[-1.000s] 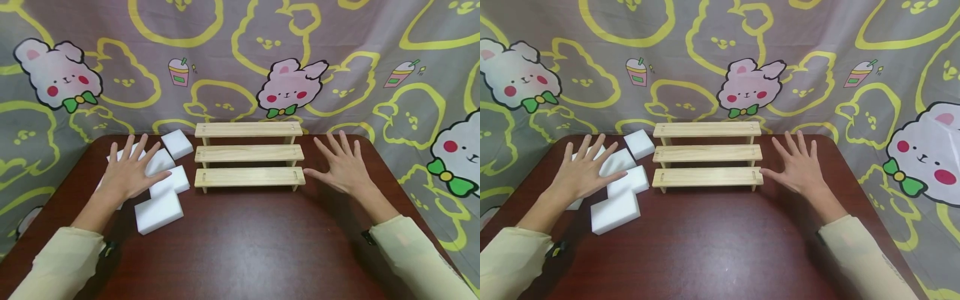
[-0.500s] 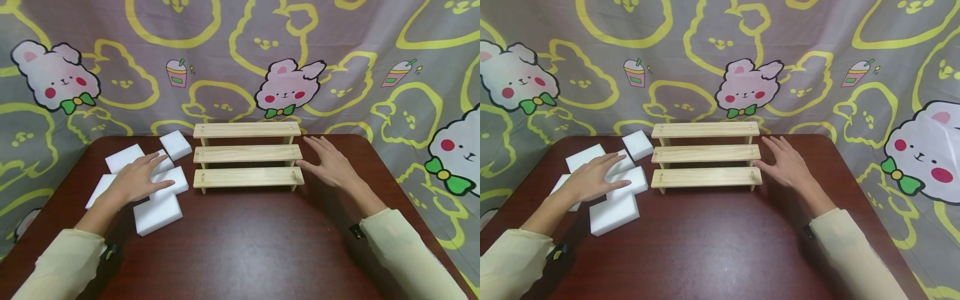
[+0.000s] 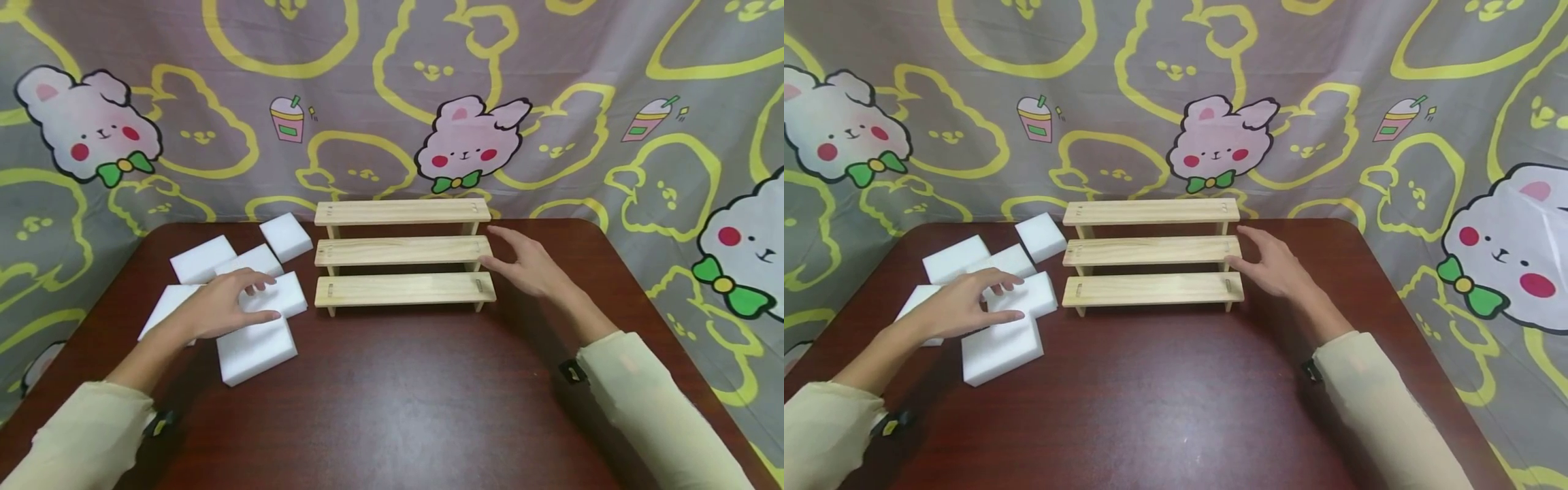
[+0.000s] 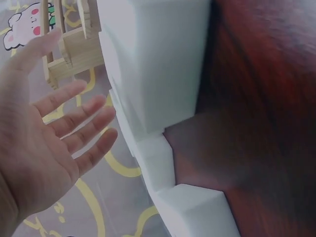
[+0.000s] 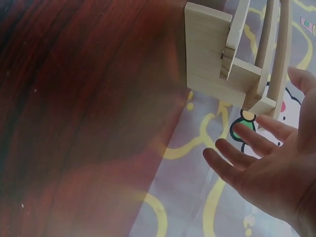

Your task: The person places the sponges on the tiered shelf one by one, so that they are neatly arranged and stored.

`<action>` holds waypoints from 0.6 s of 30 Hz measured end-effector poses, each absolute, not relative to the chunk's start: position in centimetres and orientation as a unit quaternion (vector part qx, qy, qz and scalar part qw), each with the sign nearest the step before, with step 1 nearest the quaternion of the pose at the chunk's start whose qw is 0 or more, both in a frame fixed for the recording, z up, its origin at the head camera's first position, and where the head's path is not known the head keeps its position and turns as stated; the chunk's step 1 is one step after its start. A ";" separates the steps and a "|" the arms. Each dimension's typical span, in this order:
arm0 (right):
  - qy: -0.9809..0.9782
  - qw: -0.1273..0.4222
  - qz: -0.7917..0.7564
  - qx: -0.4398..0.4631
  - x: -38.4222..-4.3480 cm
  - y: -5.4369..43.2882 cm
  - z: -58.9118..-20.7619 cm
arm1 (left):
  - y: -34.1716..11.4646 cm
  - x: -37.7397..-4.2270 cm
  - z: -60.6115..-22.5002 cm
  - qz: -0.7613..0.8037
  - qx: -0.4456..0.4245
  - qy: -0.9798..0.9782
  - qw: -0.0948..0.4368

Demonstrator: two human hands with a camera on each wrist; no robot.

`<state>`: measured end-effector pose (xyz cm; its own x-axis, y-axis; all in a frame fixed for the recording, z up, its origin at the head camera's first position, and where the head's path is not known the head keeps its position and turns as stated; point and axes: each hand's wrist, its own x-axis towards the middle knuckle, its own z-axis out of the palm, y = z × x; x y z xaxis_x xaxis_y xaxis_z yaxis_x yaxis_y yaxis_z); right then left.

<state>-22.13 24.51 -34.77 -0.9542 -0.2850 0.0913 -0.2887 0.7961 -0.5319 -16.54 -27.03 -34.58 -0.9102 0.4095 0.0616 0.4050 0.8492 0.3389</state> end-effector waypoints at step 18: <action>-0.937 -0.003 0.307 0.168 -23.0 24.4 -35.7 | -29.0 -14.3 -35.4 0.186 0.261 0.947 0.014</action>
